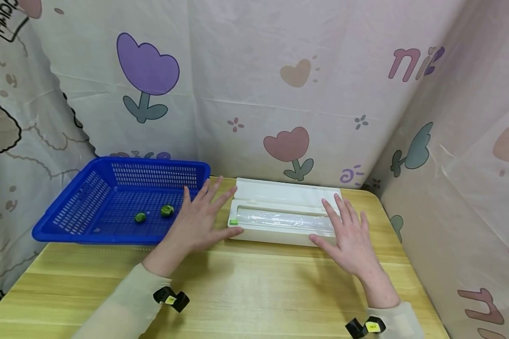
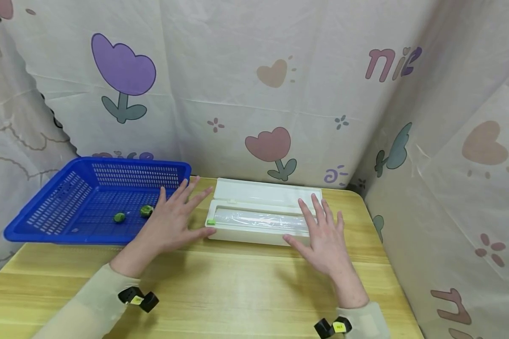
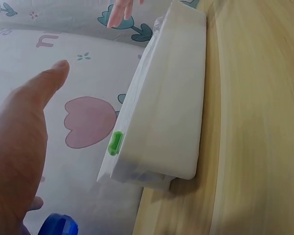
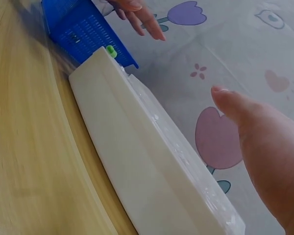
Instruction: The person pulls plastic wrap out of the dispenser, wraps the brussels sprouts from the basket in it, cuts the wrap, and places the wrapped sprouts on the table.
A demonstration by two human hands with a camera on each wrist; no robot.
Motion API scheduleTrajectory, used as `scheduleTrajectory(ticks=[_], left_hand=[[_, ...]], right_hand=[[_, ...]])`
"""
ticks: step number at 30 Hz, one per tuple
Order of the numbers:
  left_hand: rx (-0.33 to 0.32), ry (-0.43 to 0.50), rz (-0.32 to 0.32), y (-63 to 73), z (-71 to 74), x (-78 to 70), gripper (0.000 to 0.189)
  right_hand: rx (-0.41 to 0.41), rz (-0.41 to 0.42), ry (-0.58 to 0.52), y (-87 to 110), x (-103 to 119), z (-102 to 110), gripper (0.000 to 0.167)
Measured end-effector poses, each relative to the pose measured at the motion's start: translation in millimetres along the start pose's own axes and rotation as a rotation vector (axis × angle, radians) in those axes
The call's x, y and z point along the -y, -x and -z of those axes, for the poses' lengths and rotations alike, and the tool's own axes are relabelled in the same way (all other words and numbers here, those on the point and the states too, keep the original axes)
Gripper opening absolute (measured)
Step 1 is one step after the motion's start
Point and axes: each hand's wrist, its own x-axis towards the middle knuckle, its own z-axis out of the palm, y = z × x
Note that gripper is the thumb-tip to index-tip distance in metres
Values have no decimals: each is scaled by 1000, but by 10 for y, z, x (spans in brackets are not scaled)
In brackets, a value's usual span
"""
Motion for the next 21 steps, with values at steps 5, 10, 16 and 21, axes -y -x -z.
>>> scheduleTrajectory(ticks=[5, 10, 16, 21], left_hand=[[10, 47, -1, -22, -27, -28, 105], [-6, 139, -5, -38, -45, -47, 102], [-22, 325, 25, -37, -50, -75, 99], [-52, 416, 46, -42, -68, -107, 94]], right_hand=[[2, -12, -64, 11, -44, -1, 89], [-8, -30, -147, 26, -100, -7, 86], [-26, -38, -254, 38, -148, -1, 84], [-42, -39, -321, 46, -195, 7, 82]])
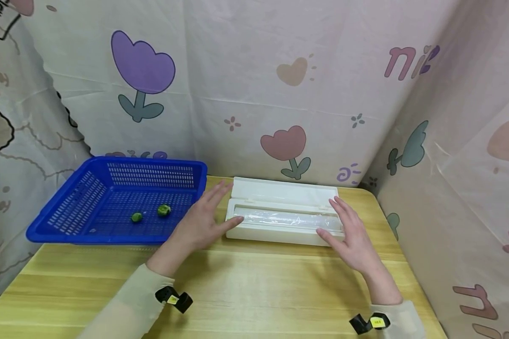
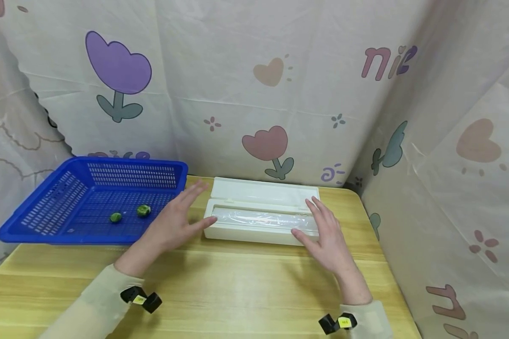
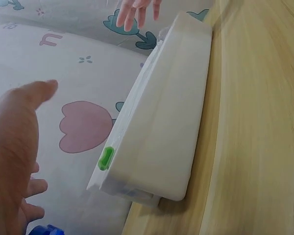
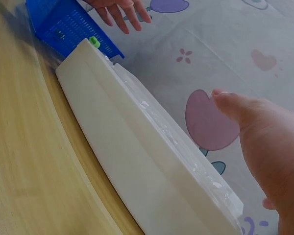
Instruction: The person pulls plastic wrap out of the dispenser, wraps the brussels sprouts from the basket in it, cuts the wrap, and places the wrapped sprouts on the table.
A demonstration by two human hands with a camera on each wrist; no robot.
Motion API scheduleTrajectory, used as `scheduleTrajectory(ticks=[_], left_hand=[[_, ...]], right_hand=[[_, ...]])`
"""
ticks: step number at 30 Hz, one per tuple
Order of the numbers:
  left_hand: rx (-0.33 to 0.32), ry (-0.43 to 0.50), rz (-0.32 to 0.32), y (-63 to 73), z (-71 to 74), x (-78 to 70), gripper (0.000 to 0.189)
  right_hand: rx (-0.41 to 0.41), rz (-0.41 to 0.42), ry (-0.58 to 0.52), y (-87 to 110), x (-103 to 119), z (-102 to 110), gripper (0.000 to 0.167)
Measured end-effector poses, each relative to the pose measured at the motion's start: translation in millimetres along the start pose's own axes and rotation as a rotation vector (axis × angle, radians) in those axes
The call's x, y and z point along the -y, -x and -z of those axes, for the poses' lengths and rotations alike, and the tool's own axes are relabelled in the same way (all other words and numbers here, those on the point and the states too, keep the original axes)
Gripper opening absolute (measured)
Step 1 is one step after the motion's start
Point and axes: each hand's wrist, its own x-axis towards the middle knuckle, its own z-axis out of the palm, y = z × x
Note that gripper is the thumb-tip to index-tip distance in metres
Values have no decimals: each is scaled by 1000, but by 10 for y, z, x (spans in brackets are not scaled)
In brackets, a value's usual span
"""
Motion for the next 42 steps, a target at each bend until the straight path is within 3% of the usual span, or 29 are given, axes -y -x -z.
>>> scheduleTrajectory(ticks=[7, 15, 20, 27, 35, 42], left_hand=[[-9, 67, -15, -35, -62, -47, 90], [-20, 172, 27, -53, -134, -119, 79], [-52, 232, 15, -62, -211, -103, 70], [-48, 307, 45, -70, -288, -114, 59], [-31, 307, 134, -100, -309, -105, 52], [-38, 290, 147, -123, -368, -72, 47]], right_hand=[[-18, -25, -101, 5, -68, 3, 77], [-47, -37, -166, 6, -135, 2, 67], [-72, -31, -205, 3, -175, -7, 63], [-69, -88, -258, 22, -234, 0, 58], [-69, -107, -279, 34, -306, 1, 54], [-95, -100, -252, 29, -367, -29, 48]])
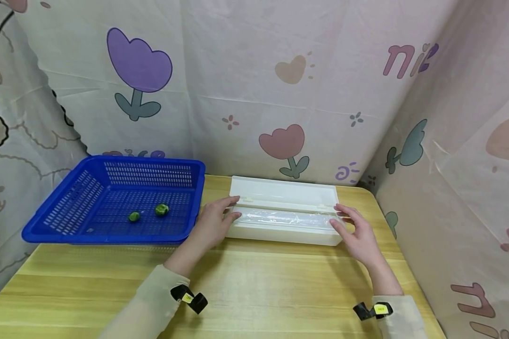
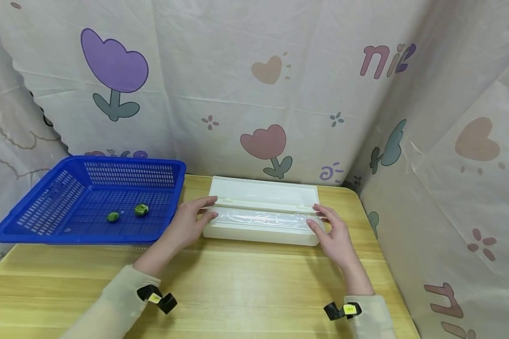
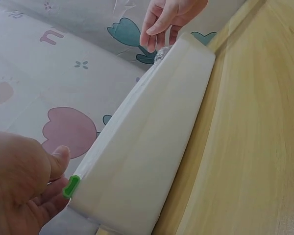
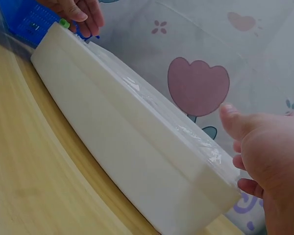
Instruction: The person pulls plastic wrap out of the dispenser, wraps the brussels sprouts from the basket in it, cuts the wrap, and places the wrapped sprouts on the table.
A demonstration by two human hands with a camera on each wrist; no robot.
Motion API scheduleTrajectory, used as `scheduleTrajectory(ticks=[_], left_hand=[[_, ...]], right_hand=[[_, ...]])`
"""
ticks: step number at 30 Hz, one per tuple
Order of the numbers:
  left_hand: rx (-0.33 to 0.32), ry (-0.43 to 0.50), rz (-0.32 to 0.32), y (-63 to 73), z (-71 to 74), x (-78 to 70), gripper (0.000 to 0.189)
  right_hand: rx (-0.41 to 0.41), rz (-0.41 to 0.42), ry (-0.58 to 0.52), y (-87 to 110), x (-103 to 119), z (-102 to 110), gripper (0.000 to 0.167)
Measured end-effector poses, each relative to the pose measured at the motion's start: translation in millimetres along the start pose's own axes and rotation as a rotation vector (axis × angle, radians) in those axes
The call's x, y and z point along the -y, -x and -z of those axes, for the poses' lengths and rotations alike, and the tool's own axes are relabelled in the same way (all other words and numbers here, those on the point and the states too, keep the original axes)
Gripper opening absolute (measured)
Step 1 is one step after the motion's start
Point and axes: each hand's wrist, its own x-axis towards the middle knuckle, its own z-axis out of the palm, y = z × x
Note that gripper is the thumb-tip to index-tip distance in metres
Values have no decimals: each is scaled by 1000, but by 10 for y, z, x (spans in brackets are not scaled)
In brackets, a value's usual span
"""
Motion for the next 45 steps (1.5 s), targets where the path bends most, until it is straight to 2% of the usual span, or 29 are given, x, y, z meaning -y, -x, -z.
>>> scheduleTrajectory(ticks=[7, 15, 27, 33, 38, 45], left_hand=[[3, 3, 12, -45, -37, 16, 39], [8, -31, 24, -124, -58, 23, 33], [91, -87, 102, -261, -42, -22, 30], [111, -86, 105, -291, -37, -35, 27], [131, -97, 119, -310, -25, -49, 21], [156, -111, 99, -327, -29, -30, 13]], right_hand=[[-16, -16, -13, -36, -41, 11, 40], [-10, -85, 69, -86, -101, 22, 31], [57, -160, 111, -188, -60, -7, 23], [68, -204, 100, -191, -51, -21, 21], [68, -205, 96, -187, -70, -14, 19], [37, -171, 79, -192, -115, -33, 13]])
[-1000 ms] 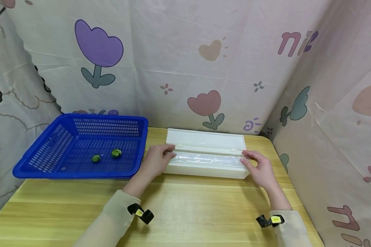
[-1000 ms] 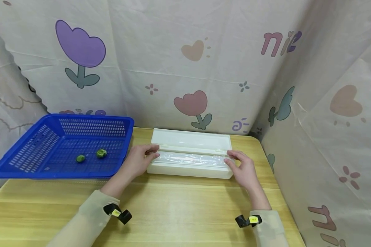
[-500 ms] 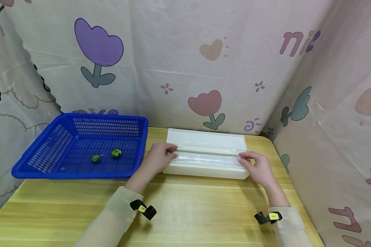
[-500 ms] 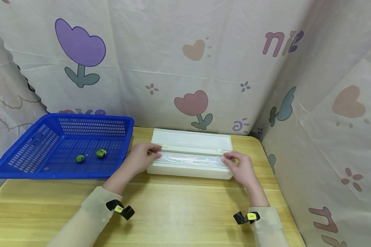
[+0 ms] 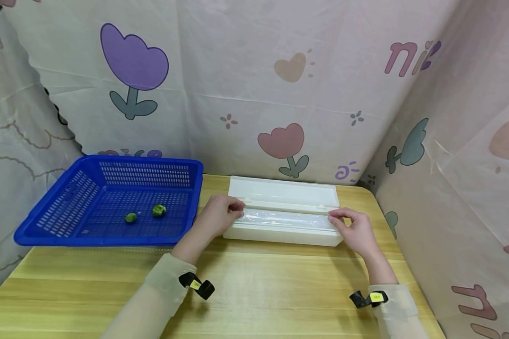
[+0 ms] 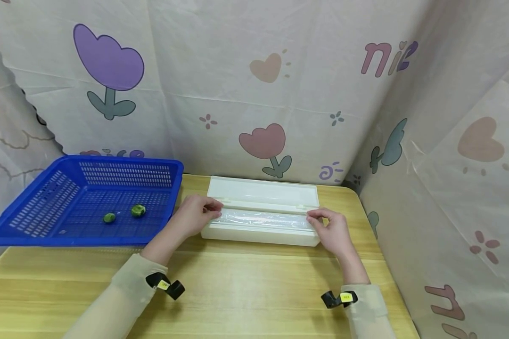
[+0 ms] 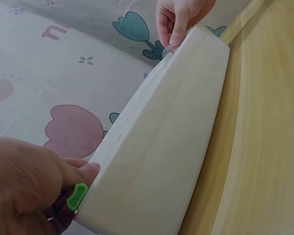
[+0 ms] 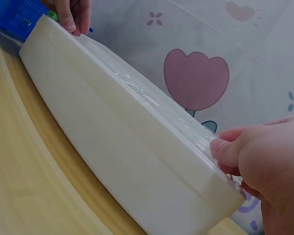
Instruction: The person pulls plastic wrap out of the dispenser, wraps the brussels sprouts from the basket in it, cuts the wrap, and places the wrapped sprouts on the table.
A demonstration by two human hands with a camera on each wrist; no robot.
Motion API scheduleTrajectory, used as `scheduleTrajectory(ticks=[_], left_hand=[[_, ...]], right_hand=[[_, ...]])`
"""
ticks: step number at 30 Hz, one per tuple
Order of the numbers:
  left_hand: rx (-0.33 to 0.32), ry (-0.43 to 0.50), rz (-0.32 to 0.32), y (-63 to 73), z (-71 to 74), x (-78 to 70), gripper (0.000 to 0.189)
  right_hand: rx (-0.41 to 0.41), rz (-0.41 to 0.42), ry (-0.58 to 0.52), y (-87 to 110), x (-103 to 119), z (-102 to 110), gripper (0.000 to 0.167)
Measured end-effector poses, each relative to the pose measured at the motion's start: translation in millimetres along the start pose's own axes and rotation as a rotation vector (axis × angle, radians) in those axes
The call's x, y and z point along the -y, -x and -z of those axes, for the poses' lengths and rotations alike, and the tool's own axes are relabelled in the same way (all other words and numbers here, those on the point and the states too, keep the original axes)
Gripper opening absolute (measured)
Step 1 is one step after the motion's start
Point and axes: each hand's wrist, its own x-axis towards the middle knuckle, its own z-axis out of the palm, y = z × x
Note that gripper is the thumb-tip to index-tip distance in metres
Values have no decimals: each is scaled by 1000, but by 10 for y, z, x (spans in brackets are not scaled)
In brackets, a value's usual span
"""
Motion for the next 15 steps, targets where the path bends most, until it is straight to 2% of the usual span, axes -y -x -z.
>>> scheduleTrajectory(ticks=[7, 15], left_hand=[[24, 8, -21, 0, 18, 24, 17], [50, -29, -48, 6, 19, 15, 8]], right_hand=[[-65, 19, -24, 15, -7, -9, 11], [-110, 23, -35, 24, -7, -29, 8]])
